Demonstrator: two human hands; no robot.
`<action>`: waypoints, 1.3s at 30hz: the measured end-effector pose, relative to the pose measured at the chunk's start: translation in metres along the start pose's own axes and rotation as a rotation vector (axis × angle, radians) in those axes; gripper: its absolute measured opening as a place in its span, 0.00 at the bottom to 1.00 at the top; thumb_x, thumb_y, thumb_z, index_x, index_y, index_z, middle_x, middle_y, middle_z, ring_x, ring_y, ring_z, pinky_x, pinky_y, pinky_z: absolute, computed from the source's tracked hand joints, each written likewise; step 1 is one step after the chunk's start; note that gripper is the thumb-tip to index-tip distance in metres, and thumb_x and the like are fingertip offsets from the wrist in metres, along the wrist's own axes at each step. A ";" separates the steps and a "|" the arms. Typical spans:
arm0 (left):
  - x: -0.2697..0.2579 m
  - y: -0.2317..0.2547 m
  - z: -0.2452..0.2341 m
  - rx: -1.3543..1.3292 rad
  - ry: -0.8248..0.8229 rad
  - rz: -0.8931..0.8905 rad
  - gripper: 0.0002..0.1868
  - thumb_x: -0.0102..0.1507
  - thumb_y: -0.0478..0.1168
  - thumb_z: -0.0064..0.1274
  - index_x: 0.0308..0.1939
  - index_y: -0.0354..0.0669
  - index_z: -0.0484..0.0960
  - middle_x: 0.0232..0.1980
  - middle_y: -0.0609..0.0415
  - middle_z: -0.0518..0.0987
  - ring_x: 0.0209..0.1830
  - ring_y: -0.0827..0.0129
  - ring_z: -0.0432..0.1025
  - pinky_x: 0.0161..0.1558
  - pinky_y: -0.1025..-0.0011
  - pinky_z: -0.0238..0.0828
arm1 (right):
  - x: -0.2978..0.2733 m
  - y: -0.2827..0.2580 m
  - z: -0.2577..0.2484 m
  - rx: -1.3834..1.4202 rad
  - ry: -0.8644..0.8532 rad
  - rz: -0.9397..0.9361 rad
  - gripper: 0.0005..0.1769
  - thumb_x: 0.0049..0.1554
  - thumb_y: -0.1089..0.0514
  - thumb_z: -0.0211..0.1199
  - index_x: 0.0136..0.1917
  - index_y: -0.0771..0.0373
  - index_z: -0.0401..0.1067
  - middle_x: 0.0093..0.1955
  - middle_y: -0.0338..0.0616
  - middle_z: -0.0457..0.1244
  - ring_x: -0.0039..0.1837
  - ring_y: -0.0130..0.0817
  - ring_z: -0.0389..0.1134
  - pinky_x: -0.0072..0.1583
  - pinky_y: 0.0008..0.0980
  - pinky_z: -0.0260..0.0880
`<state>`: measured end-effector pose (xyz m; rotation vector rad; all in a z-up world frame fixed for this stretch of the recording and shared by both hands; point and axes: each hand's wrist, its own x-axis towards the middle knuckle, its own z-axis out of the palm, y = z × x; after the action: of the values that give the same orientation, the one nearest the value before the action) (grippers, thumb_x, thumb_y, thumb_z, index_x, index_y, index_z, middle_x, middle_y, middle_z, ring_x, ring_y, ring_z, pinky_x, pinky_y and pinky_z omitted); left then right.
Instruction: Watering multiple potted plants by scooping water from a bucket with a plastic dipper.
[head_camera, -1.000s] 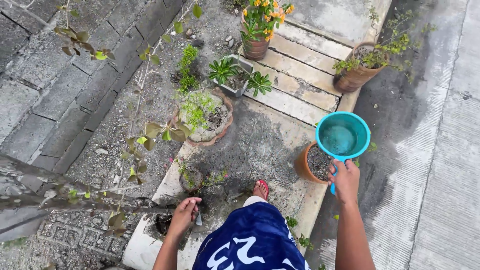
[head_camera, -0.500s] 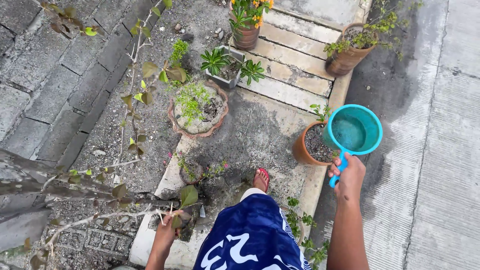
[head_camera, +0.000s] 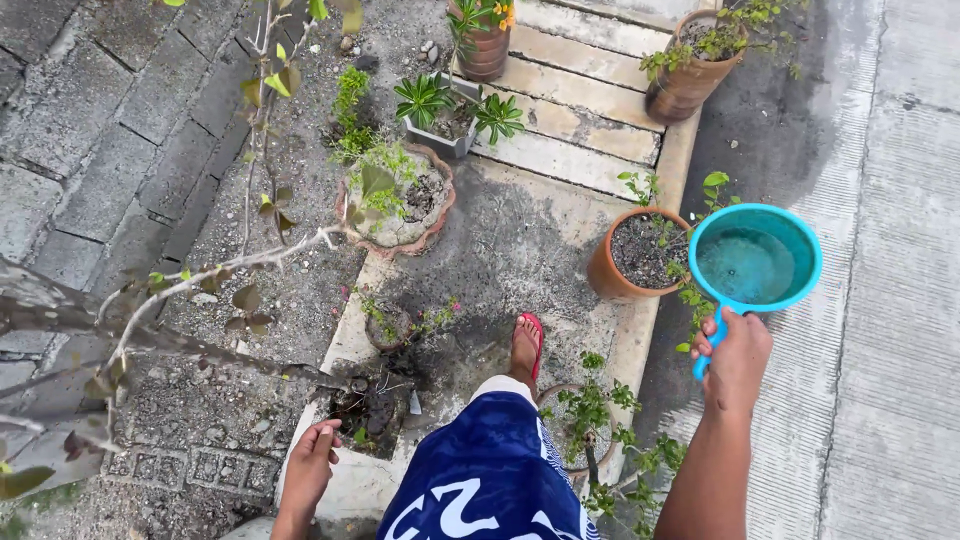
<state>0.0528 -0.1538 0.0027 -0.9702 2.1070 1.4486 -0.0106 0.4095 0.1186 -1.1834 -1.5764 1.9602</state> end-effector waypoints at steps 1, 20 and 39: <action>0.060 -0.036 -0.022 -0.002 0.003 -0.003 0.17 0.73 0.42 0.40 0.57 0.45 0.84 0.36 0.55 0.75 0.30 0.70 0.63 0.29 0.72 0.55 | -0.007 0.001 0.008 -0.002 -0.004 0.002 0.11 0.67 0.61 0.47 0.43 0.56 0.51 0.33 0.42 0.52 0.27 0.28 0.48 0.31 0.31 0.49; -0.029 -0.013 -0.002 -0.238 0.166 0.161 0.18 0.73 0.43 0.41 0.62 0.44 0.80 0.60 0.45 0.77 0.59 0.59 0.69 0.47 0.66 0.76 | -0.042 0.098 0.237 -0.941 -0.929 -0.387 0.12 0.53 0.55 0.56 0.28 0.57 0.68 0.23 0.45 0.58 0.29 0.42 0.62 0.35 0.41 0.63; -0.042 -0.235 0.042 -0.589 0.289 0.030 0.14 0.67 0.42 0.52 0.52 0.38 0.75 0.51 0.49 0.78 0.51 0.61 0.71 0.40 0.62 0.80 | -0.079 0.149 0.356 -1.104 -1.323 -0.744 0.14 0.59 0.55 0.52 0.40 0.69 0.66 0.30 0.51 0.53 0.32 0.42 0.56 0.37 0.44 0.57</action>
<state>0.2513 -0.1532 -0.1367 -1.4355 1.9073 2.1153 -0.2103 0.0838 0.0206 0.8601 -3.2070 1.1680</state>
